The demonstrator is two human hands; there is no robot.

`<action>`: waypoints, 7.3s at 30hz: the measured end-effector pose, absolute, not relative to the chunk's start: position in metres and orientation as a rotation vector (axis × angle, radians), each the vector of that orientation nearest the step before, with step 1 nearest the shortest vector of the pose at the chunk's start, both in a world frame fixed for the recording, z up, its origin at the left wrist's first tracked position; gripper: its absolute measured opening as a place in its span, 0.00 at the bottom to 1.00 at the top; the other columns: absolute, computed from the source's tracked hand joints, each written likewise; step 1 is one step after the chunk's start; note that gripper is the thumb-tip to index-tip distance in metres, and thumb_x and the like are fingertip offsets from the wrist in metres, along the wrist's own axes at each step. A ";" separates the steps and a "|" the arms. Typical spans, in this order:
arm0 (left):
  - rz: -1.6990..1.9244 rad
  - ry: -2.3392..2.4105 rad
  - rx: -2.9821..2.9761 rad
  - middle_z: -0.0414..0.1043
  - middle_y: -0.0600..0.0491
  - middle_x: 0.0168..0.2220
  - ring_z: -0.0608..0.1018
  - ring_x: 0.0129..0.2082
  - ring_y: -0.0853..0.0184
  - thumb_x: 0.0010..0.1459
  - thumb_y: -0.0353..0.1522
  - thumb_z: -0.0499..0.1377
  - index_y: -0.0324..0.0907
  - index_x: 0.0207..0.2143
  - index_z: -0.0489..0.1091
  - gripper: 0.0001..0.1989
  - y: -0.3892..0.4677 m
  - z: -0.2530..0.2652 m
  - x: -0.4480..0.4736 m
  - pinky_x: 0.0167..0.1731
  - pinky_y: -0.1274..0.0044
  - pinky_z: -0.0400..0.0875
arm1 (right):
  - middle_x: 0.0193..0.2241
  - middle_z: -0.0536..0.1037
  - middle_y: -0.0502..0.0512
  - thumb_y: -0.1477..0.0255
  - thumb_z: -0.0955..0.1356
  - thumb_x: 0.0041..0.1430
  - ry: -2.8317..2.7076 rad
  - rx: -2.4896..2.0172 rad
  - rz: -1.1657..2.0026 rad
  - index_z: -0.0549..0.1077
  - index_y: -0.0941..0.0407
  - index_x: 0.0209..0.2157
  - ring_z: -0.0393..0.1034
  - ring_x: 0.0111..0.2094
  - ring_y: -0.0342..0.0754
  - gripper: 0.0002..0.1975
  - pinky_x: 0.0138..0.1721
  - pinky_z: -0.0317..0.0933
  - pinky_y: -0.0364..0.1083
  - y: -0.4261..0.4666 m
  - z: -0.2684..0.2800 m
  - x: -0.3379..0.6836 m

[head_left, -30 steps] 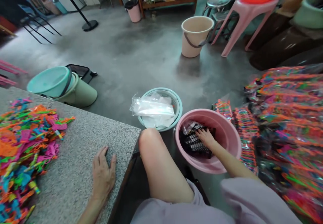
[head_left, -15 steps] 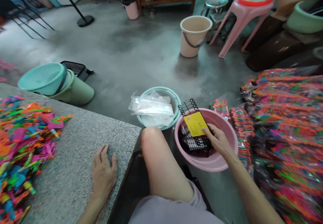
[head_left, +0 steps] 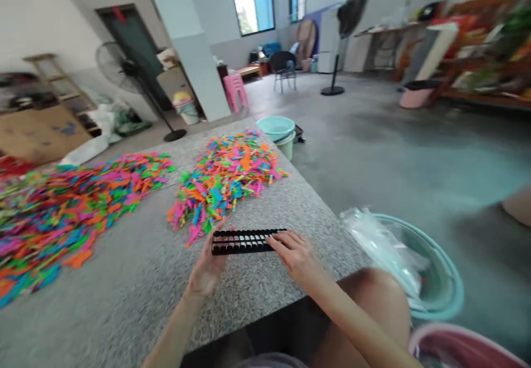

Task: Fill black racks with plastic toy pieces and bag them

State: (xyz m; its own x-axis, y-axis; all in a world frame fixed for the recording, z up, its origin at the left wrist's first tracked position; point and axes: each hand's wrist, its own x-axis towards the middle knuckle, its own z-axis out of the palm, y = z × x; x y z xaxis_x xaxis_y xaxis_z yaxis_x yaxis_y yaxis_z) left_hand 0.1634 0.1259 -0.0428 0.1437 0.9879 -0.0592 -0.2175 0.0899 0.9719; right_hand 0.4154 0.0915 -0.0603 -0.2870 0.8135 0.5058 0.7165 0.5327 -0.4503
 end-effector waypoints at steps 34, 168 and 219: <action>1.216 1.423 1.444 0.75 0.46 0.42 0.76 0.48 0.55 0.54 0.45 0.65 0.40 0.48 0.70 0.24 0.126 -0.089 0.112 0.51 0.60 0.70 | 0.19 0.69 0.44 0.57 0.73 0.46 -1.558 -1.189 1.690 0.71 0.57 0.33 0.60 0.17 0.39 0.19 0.17 0.56 0.39 0.221 -0.056 0.315; 1.121 1.823 2.225 0.74 0.48 0.37 0.76 0.37 0.62 0.63 0.26 0.56 0.41 0.37 0.69 0.03 0.006 -0.123 0.087 0.38 0.71 0.74 | 0.27 0.79 0.50 0.64 0.75 0.48 -1.889 -0.821 1.690 0.68 0.55 0.32 0.77 0.32 0.49 0.15 0.37 0.70 0.47 0.169 -0.113 0.213; 0.884 1.235 2.448 0.68 0.48 0.38 0.71 0.39 0.62 0.58 0.41 0.61 0.43 0.51 0.70 0.20 0.083 -0.050 0.071 0.41 0.69 0.70 | 0.23 0.72 0.48 0.57 0.69 0.48 -1.236 -1.471 1.315 0.64 0.53 0.32 0.71 0.22 0.47 0.17 0.24 0.69 0.47 0.097 -0.113 0.329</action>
